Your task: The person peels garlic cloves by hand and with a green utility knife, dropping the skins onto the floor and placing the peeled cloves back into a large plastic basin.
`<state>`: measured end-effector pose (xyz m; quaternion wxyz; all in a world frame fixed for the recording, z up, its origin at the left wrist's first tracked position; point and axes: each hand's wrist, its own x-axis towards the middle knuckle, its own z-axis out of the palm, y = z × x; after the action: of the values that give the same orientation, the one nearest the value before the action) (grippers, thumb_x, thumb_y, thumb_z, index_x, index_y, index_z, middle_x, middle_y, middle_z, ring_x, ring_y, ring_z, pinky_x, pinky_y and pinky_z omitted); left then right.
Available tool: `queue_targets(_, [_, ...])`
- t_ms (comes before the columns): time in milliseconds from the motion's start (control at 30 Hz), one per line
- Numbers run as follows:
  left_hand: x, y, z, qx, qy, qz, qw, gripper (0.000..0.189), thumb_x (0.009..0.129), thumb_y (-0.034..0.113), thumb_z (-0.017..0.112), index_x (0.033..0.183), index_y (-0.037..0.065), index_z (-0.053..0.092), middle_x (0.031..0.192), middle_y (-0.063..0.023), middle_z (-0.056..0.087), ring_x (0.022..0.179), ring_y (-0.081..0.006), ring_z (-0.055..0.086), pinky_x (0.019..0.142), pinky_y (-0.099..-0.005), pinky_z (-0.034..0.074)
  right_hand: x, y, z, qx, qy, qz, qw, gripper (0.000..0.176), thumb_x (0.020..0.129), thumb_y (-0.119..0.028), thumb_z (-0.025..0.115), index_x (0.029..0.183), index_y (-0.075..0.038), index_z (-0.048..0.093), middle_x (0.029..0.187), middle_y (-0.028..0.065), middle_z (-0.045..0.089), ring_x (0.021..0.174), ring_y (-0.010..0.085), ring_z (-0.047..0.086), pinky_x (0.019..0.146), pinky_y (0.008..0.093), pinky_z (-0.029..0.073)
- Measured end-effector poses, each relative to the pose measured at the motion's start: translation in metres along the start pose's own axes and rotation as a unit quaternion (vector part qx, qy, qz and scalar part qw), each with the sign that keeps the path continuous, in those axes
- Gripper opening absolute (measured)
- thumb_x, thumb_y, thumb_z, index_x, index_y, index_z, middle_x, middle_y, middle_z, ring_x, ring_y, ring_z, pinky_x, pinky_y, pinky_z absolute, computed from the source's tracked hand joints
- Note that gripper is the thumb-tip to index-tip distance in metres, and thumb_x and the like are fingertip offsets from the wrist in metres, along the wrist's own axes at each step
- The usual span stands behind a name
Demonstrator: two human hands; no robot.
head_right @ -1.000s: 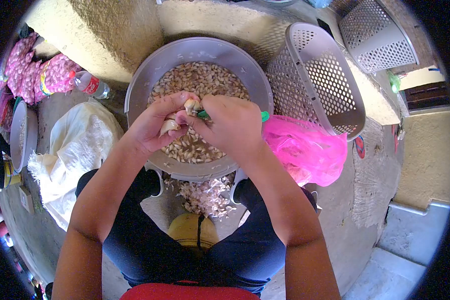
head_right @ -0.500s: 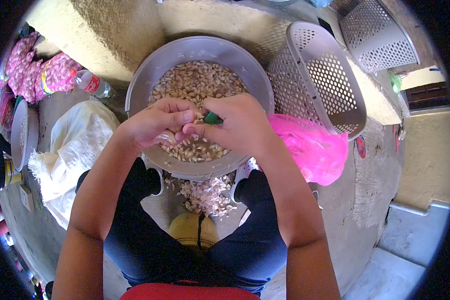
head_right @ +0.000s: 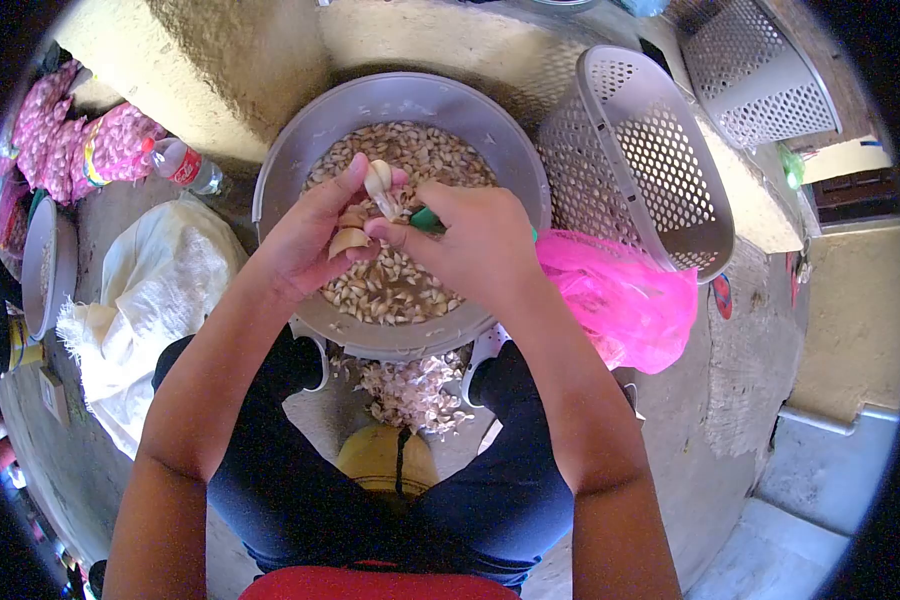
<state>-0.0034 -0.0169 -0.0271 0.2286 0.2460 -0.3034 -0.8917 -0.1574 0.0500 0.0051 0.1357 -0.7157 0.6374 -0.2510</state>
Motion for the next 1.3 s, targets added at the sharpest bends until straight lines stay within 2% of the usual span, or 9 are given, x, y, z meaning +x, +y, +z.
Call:
queue_targets(367, [-0.002, 0.01, -0.004, -0.108, -0.099, 0.015, 0.989, 0.038, 0.09, 0.036, 0.038, 0.103, 0.002, 0.05, 0.063, -0.0019, 0.045, 0.051, -0.0065, 0.041, 0.04, -0.0178, 0.034, -0.003, 0.003, -0.004, 0.089, -0.018, 0.017, 0.996, 0.047, 0.07, -0.047, 0.063, 0.064, -0.001, 0.051, 0.052, 0.015, 0.049, 0.052, 0.0332, 0.052, 0.047, 0.0354, 0.04])
queue_targets(467, [-0.003, 0.011, 0.0, -0.122, -0.079, 0.031, 0.989, 0.032, 0.09, 0.033, 0.04, 0.103, 0.004, 0.049, 0.076, -0.0014, 0.048, 0.053, -0.0051, 0.039, 0.037, -0.0154, 0.031, -0.004, 0.005, -0.005, 0.115, -0.036, 0.021, 0.993, 0.048, 0.07, -0.047, 0.063, 0.063, -0.001, 0.051, 0.052, 0.0142, 0.049, 0.051, 0.0318, 0.052, 0.047, 0.0351, 0.04])
queue_targets(667, [0.001, 0.014, -0.007, -0.089, -0.011, 0.05, 0.995, 0.029, 0.089, 0.026, 0.041, 0.105, 0.003, 0.048, 0.08, -0.0017, 0.049, 0.056, -0.0057, 0.04, 0.037, -0.0163, 0.031, -0.008, -0.009, -0.019, 0.06, -0.224, 0.074, 0.97, 0.055, 0.07, -0.056, 0.058, 0.065, -0.001, 0.055, 0.056, 0.0153, 0.053, 0.054, 0.0297, 0.056, 0.052, 0.0381, 0.043])
queue_targets(767, [0.002, 0.015, -0.009, -0.042, 0.035, 0.058, 0.997, 0.028, 0.088, 0.024, 0.042, 0.104, 0.002, 0.049, 0.077, -0.0015, 0.049, 0.056, -0.0063, 0.041, 0.037, -0.017, 0.031, -0.017, -0.016, -0.008, -0.004, -0.381, 0.025, 0.924, 0.06, 0.072, -0.061, 0.049, 0.069, -0.002, 0.059, 0.063, 0.0166, 0.057, 0.062, 0.0326, 0.058, 0.06, 0.041, 0.046])
queue_targets(867, [0.003, 0.017, -0.003, 0.012, 0.083, 0.058, 0.995, 0.027, 0.088, 0.024, 0.042, 0.102, 0.002, 0.05, 0.07, -0.0017, 0.047, 0.054, -0.0062, 0.042, 0.037, -0.0171, 0.03, -0.042, -0.016, 0.024, -0.038, -0.482, -0.034, 0.875, 0.064, 0.074, -0.064, 0.043, 0.076, -0.003, 0.063, 0.07, 0.018, 0.06, 0.07, 0.0352, 0.059, 0.066, 0.0424, 0.046])
queue_targets(967, [-0.001, 0.019, -0.001, 0.054, 0.057, 0.063, 0.995, 0.028, 0.089, 0.024, 0.04, 0.103, 0.003, 0.051, 0.067, -0.0027, 0.047, 0.052, -0.0062, 0.042, 0.037, -0.0171, 0.03, -0.048, -0.03, 0.041, -0.067, -0.567, 0.023, 0.82, 0.06, 0.074, -0.061, 0.045, 0.081, -0.003, 0.062, 0.073, 0.0192, 0.059, 0.074, 0.035, 0.058, 0.068, 0.0413, 0.045])
queue_targets(1067, [-0.001, 0.018, 0.0, 0.079, 0.053, 0.07, 0.993, 0.028, 0.091, 0.024, 0.037, 0.104, 0.004, 0.051, 0.065, -0.0037, 0.048, 0.051, -0.0058, 0.042, 0.037, -0.0173, 0.03, -0.067, -0.02, 0.067, -0.027, -0.514, -0.03, 0.857, 0.061, 0.074, -0.061, 0.044, 0.08, -0.003, 0.062, 0.072, 0.0188, 0.059, 0.073, 0.0343, 0.058, 0.067, 0.0409, 0.046])
queue_targets(1167, [-0.003, 0.02, -0.001, 0.121, 0.019, 0.061, 0.991, 0.027, 0.091, 0.023, 0.037, 0.105, 0.004, 0.052, 0.069, -0.0036, 0.05, 0.052, -0.0058, 0.043, 0.038, -0.0172, 0.03, -0.067, -0.03, 0.075, -0.083, -0.565, -0.042, 0.82, 0.058, 0.073, -0.059, 0.047, 0.079, -0.004, 0.063, 0.074, 0.0186, 0.059, 0.075, 0.0341, 0.058, 0.068, 0.0407, 0.046])
queue_targets(1300, [0.0, 0.014, -0.002, 0.21, 0.024, 0.1, 0.972, 0.024, 0.091, 0.02, 0.04, 0.103, 0.004, 0.053, 0.074, -0.0021, 0.051, 0.054, -0.0053, 0.043, 0.042, -0.0171, 0.031, -0.068, -0.032, 0.079, -0.058, -0.566, -0.101, 0.816, 0.052, 0.074, -0.053, 0.05, 0.085, -0.004, 0.061, 0.074, 0.0173, 0.06, 0.074, 0.0329, 0.058, 0.067, 0.041, 0.046])
